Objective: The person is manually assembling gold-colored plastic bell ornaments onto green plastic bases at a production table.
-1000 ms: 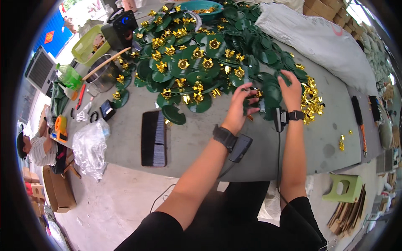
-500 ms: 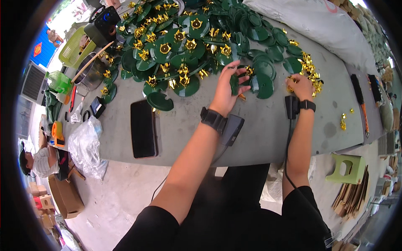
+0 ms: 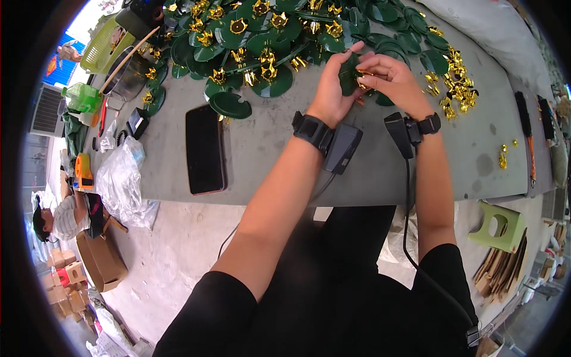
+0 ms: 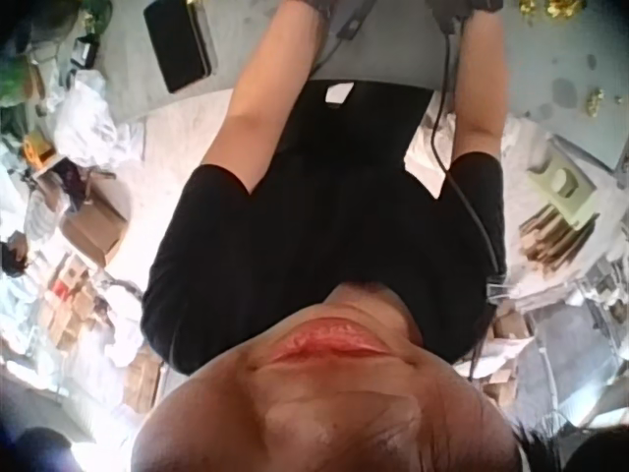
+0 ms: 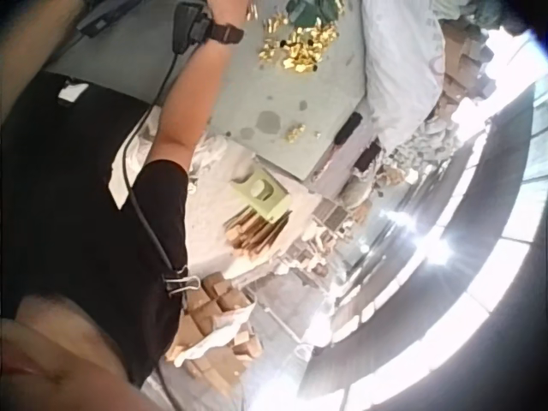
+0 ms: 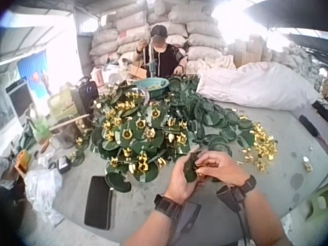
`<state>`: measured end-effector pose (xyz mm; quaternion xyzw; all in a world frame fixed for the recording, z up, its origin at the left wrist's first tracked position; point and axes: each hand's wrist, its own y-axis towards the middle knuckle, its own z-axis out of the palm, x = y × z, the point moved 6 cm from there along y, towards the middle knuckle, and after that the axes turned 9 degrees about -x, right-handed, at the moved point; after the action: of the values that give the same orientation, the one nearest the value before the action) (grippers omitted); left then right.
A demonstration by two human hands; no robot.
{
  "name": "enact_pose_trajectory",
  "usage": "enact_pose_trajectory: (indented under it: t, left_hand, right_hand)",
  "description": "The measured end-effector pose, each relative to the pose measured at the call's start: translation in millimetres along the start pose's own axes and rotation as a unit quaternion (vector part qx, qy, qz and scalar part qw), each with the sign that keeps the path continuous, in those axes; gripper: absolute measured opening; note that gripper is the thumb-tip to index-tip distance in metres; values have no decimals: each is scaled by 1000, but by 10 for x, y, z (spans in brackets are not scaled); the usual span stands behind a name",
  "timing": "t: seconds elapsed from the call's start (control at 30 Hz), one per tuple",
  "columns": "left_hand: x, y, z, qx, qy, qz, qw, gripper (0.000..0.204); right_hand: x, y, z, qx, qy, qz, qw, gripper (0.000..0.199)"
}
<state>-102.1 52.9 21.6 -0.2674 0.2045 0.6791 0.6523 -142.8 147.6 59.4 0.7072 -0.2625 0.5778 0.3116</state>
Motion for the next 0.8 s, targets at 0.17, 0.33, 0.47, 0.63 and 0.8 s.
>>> enact_pose_trajectory:
  t: [0.17,0.33,0.47,0.63,0.8]
  left_hand:
    - [1,1,47,11,-26,1,1000,53]
    - [-14,-39,93,17,-72,-14,997,54]
    - [-37,-53,128,31,-65,-14,997,55]
    - [-57,-64,129,21,-41,6,999,56]
    - [-65,-64,120,-3,21,65,998,52]
  right_hand:
    - [-35,8,-93,-20,-24,-18,999,21]
    - [-152,4,-91,-18,37,17,999,21]
    - [-214,-8,-109,-33,101,32,994,22]
    - [-241,20,-93,-33,80,21,996,24]
    - [-219,4,-98,-62,44,11,997,19]
